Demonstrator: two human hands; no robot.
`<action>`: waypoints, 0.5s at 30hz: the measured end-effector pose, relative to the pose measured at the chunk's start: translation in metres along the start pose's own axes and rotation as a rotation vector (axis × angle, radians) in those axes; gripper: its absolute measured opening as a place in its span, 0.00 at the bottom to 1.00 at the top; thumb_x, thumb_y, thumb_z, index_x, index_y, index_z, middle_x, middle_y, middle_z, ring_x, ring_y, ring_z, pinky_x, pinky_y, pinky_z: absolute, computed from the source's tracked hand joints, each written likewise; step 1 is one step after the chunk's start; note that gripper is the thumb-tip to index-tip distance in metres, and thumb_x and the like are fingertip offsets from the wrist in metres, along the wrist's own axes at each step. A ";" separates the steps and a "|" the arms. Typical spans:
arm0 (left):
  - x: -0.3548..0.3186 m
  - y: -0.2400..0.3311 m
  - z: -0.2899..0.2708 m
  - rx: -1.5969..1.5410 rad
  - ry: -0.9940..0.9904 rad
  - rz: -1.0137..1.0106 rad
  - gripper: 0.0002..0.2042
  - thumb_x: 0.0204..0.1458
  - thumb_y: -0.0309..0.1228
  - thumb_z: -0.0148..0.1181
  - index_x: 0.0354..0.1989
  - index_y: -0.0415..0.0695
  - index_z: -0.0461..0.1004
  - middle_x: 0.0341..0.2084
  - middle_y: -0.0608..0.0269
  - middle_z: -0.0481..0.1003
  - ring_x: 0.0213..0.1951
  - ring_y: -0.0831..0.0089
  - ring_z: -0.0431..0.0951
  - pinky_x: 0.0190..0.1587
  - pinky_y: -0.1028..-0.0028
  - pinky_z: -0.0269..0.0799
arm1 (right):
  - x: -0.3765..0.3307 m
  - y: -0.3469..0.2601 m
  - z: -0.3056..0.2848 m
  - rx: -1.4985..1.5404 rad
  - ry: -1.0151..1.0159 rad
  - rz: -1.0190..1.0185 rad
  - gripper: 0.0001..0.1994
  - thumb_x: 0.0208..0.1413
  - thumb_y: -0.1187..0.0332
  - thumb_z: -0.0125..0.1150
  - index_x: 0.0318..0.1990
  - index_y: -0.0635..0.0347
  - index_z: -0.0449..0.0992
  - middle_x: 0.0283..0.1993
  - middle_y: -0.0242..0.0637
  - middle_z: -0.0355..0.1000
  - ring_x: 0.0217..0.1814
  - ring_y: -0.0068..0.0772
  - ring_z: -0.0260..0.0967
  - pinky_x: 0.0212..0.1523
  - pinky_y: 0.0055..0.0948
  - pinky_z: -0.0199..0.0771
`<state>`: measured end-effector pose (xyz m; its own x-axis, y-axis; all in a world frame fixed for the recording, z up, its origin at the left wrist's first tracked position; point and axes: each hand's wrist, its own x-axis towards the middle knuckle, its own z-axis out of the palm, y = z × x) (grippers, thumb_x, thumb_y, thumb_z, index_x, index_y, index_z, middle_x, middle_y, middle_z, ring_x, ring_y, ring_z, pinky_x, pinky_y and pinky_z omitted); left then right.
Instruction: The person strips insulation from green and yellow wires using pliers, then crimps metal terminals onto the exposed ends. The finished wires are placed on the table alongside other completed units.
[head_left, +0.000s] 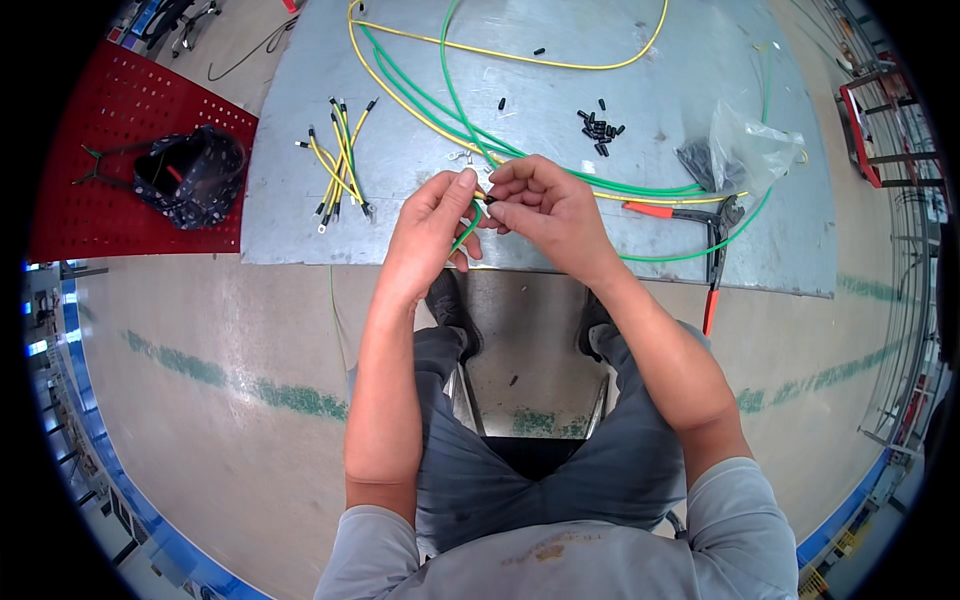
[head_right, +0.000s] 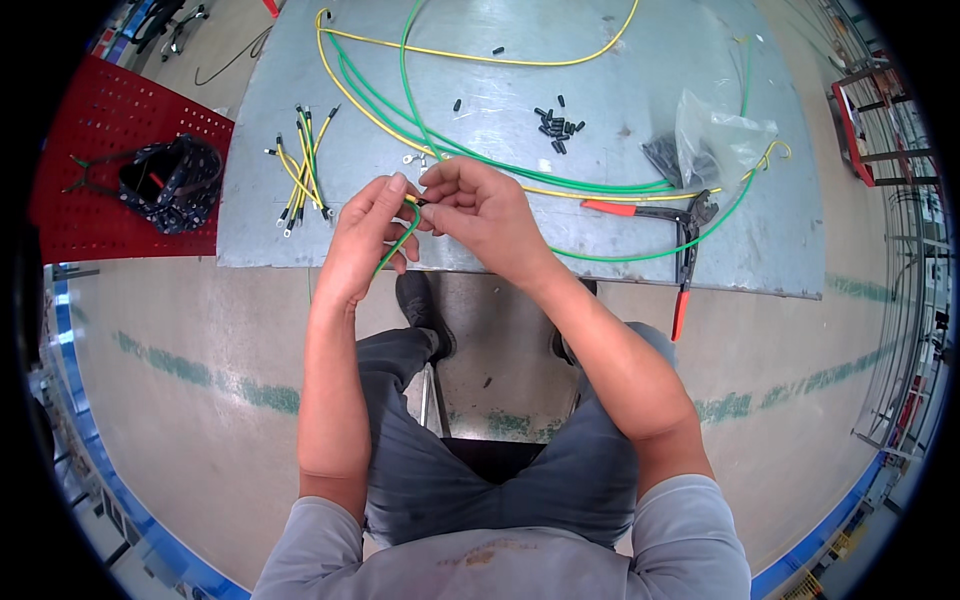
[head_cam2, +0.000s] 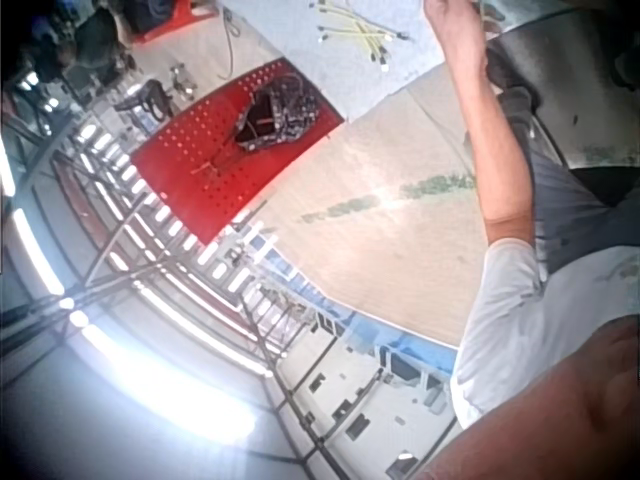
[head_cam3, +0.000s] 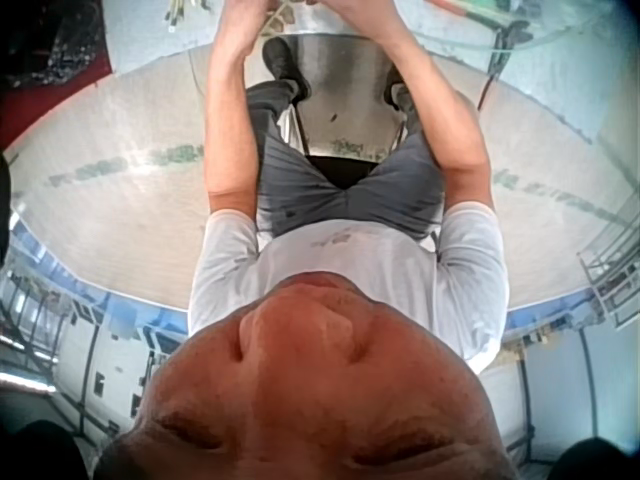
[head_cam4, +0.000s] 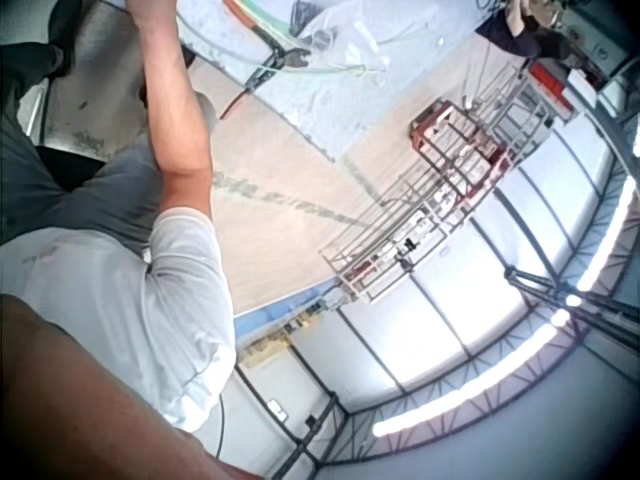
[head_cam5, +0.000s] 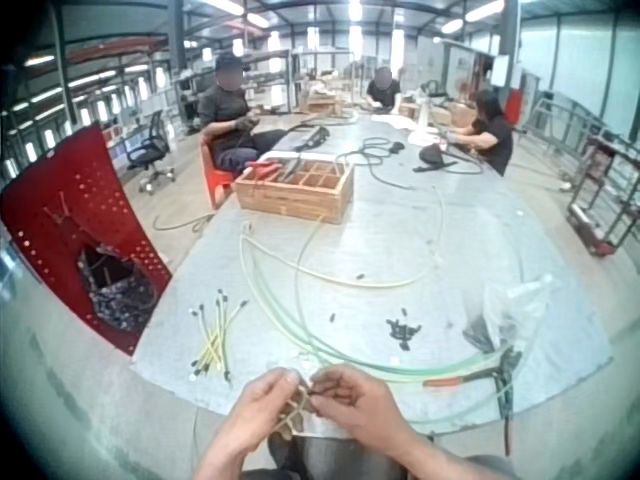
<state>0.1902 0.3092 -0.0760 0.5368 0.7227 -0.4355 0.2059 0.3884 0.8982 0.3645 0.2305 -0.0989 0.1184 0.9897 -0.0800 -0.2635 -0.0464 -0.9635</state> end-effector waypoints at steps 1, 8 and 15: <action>0.000 0.000 0.001 0.012 0.002 0.002 0.21 0.70 0.51 0.52 0.47 0.43 0.76 0.31 0.61 0.79 0.24 0.77 0.76 0.21 0.79 0.67 | 0.001 0.002 -0.002 0.019 0.002 0.001 0.13 0.63 0.78 0.62 0.54 0.69 0.74 0.46 0.40 0.76 0.44 0.26 0.80 0.45 0.25 0.83; 0.002 -0.005 -0.001 -0.018 0.040 0.087 0.18 0.69 0.47 0.56 0.46 0.42 0.79 0.28 0.67 0.79 0.23 0.80 0.76 0.20 0.80 0.68 | 0.009 0.007 0.003 0.123 -0.015 0.015 0.13 0.65 0.76 0.62 0.55 0.69 0.75 0.43 0.41 0.80 0.41 0.27 0.81 0.41 0.26 0.84; -0.001 -0.005 0.003 -0.038 0.059 0.080 0.18 0.69 0.48 0.56 0.48 0.45 0.80 0.29 0.67 0.79 0.25 0.80 0.76 0.21 0.80 0.67 | 0.011 0.018 0.013 0.302 0.065 0.094 0.10 0.69 0.72 0.61 0.52 0.67 0.77 0.42 0.41 0.81 0.36 0.28 0.82 0.37 0.27 0.85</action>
<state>0.1915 0.3050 -0.0798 0.5009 0.7844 -0.3658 0.1323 0.3483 0.9280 0.3491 0.2420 -0.1137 0.1386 0.9718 -0.1909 -0.5475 -0.0854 -0.8325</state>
